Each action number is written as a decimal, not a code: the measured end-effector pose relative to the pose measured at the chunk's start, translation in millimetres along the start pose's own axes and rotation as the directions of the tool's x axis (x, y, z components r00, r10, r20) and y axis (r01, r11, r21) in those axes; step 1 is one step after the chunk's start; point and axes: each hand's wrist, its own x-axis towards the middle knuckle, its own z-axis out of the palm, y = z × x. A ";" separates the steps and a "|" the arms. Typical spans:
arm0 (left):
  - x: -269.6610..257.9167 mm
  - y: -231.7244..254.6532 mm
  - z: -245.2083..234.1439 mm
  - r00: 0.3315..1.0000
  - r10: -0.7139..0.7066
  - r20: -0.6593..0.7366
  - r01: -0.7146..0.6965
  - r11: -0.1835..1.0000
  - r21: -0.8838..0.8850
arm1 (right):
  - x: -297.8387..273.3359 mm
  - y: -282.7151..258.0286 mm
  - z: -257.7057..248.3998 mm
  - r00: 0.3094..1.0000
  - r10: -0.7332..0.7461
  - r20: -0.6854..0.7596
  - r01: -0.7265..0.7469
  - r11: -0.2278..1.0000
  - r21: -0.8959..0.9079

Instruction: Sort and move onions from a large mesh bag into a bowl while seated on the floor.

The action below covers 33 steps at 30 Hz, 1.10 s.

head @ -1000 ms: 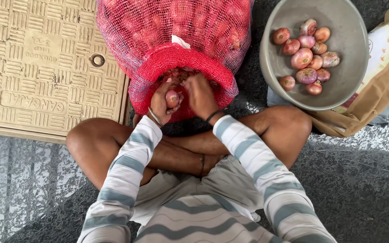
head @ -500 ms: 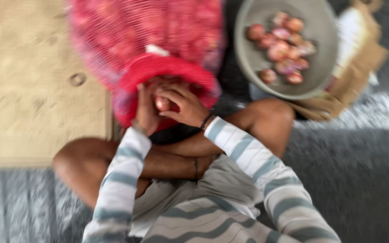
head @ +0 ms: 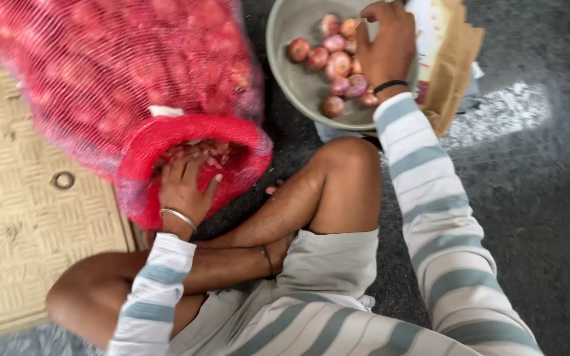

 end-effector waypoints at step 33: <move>72.8 -50.8 -99.6 0.756 0.261 -0.601 -0.263 0.961 0.086 | -146.7 -289.7 192.1 0.744 -0.624 0.239 0.240 0.583 0.776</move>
